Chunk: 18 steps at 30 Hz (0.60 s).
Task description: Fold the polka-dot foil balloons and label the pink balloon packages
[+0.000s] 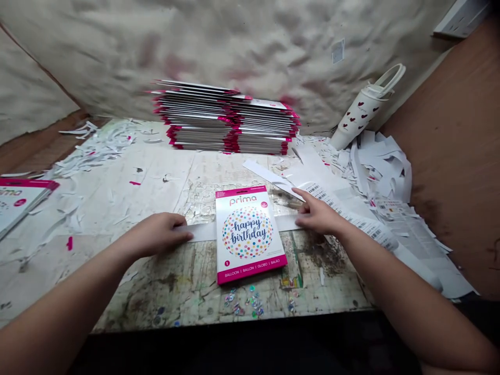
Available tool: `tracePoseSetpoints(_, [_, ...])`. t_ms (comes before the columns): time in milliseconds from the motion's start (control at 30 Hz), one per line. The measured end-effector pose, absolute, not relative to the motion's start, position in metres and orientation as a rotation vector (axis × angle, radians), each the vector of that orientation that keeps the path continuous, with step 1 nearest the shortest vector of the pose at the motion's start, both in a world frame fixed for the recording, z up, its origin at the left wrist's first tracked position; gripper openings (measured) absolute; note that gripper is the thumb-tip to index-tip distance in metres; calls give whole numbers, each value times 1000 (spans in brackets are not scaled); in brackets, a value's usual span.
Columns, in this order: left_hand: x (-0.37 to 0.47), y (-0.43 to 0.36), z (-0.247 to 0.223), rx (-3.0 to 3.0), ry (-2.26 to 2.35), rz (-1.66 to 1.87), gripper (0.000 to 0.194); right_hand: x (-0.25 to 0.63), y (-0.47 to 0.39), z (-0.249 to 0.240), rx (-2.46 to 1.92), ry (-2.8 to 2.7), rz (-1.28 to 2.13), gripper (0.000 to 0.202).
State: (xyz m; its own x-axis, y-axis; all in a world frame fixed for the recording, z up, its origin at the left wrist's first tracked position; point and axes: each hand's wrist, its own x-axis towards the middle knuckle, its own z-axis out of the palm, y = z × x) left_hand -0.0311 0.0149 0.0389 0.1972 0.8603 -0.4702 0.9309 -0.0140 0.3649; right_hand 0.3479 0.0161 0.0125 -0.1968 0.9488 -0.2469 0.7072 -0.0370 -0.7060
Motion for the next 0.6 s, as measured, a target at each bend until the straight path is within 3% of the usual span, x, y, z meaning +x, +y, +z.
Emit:
tracePoseSetpoints(267, [-38, -6, 48, 1078, 1375, 367, 16, 322, -3, 38, -1784, -1696, 691, 80])
tracePoseSetpoints(400, [1, 4, 51, 976, 1275, 420, 17, 262, -18, 48, -1647, -1947, 510, 80])
tracePoseSetpoints(600, [45, 13, 37, 957, 1176, 380, 28, 215, -33, 10, -1497, -2271, 382, 79])
